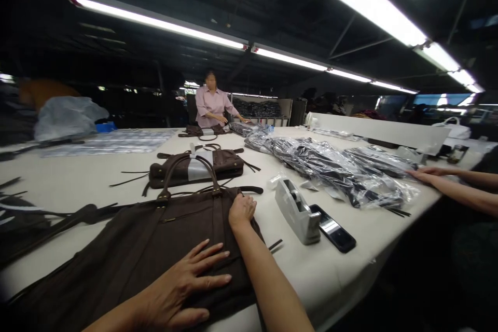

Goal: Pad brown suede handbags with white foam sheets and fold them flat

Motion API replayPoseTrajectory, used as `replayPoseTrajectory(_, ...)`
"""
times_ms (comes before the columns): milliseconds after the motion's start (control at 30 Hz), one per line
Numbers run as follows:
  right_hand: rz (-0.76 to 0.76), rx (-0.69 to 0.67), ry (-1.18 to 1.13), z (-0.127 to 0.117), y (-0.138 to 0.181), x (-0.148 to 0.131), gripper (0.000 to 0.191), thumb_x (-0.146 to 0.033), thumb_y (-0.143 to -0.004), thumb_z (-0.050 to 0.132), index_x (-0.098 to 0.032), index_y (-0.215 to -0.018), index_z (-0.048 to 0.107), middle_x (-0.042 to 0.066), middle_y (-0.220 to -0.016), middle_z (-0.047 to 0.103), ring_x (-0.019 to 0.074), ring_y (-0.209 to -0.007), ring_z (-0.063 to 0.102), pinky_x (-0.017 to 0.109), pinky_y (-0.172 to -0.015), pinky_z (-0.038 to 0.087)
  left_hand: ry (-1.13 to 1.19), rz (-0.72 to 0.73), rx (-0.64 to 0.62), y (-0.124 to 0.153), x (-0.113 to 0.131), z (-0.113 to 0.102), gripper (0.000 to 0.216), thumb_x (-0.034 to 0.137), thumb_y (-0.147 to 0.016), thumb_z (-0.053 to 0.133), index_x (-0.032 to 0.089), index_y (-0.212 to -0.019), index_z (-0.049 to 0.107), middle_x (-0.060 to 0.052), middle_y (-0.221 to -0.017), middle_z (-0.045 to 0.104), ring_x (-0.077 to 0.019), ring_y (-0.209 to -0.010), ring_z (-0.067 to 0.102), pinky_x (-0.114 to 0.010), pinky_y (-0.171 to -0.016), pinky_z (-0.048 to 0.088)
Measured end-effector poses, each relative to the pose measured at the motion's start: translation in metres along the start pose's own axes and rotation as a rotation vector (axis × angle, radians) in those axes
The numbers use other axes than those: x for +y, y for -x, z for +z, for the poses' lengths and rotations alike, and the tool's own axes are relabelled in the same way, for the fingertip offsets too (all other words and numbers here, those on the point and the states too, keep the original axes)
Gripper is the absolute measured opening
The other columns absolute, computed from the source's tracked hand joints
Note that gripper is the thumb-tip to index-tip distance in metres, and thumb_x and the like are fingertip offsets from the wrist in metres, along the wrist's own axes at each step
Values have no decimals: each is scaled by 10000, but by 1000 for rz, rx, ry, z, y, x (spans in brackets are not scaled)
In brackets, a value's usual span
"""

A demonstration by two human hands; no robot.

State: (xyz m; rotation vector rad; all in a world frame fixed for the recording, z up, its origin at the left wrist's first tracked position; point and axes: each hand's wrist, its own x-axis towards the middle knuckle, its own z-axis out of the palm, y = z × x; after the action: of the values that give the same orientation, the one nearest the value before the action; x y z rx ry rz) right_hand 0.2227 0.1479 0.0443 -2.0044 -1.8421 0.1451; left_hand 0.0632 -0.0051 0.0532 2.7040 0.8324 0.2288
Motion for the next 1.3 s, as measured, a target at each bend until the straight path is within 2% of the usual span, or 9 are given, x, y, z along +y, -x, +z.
replayPoseTrajectory(233, -11, -45, -20, -4, 4, 1, 301, -198, -993, 414, -100, -1059, 691, 220, -999, 718, 311, -977, 707, 385, -833, 496, 75, -25, -36, 3, 9, -10, 650, 636, -871, 540, 440, -1472, 388, -36, -1613, 298, -333, -1509, 203, -638, -1224, 95)
replayPoseTrajectory(400, -11, -72, -71, -1, 1, 2, 275, -199, -995, 403, -123, -1084, 652, 204, -1049, 711, 311, -1048, 692, 399, -880, 497, 100, -13, 23, 5, 8, -8, 673, 665, -853, 546, 448, -1470, 388, -10, -1617, 293, -328, -1511, 201, -613, -1238, 79)
replayPoseTrajectory(500, -10, -103, -169, -4, -1, 3, 252, -189, -986, 417, -107, -1132, 605, 227, -1096, 694, 318, -1089, 675, 416, -901, 489, 43, -20, -16, 3, 8, -6, 653, 637, -879, 527, 443, -1481, 366, -13, -1621, 280, -321, -1515, 187, -635, -1230, 97)
replayPoseTrajectory(600, 15, -123, -235, -10, -2, 6, 260, -301, -994, 468, -142, -1172, 570, 179, -1104, 707, 289, -1071, 680, 378, -888, 496, -53, -22, -46, 1, 5, -1, 620, 605, -909, 489, 451, -1491, 340, -13, -1621, 269, -314, -1512, 200, -644, -1220, 151)
replayPoseTrajectory(733, 84, -64, -278, -5, -15, 14, 300, -470, -968, 530, -243, -1160, 563, 55, -1106, 718, 201, -1065, 672, 285, -893, 490, -255, 66, 69, -3, -11, 12, 630, 506, -931, 513, 443, -1514, 283, -3, -1617, 278, -286, -1489, 280, -570, -1228, 220)
replayPoseTrajectory(867, 18, 34, -349, 8, -34, 20, 183, -321, -940, 564, -229, -1097, 582, 61, -1027, 724, 224, -1009, 681, 306, -893, 493, -459, 218, 235, -9, -21, 18, 675, 502, -899, 571, 401, -1515, 316, 14, -1599, 324, -242, -1469, 330, -438, -1242, 230)
replayPoseTrajectory(1000, -37, 19, -382, 13, -43, 18, 301, -229, -886, 586, -207, -1183, 553, 73, -993, 729, 246, -972, 689, 319, -888, 501, -581, 287, 327, -10, -16, 15, 696, 544, -871, 590, 347, -1502, 372, 12, -1597, 335, -207, -1474, 315, -341, -1255, 145)
replayPoseTrajectory(1100, -3, -37, -402, 11, -45, 20, 280, -247, -871, 605, -201, -1147, 612, 77, -1045, 733, 242, -1030, 678, 311, -917, 499, -552, 250, 303, -9, -18, 17, 688, 528, -876, 586, 358, -1504, 365, 16, -1607, 314, -201, -1475, 314, -343, -1265, 78)
replayPoseTrajectory(1300, 58, 11, -378, 5, -36, 24, 282, -398, -906, 618, -268, -1136, 713, 51, -1116, 730, 249, -1078, 659, 346, -937, 502, -392, 158, 173, -4, -31, 27, 693, 499, -879, 584, 425, -1512, 312, 25, -1608, 310, -258, -1471, 324, -452, -1256, 163)
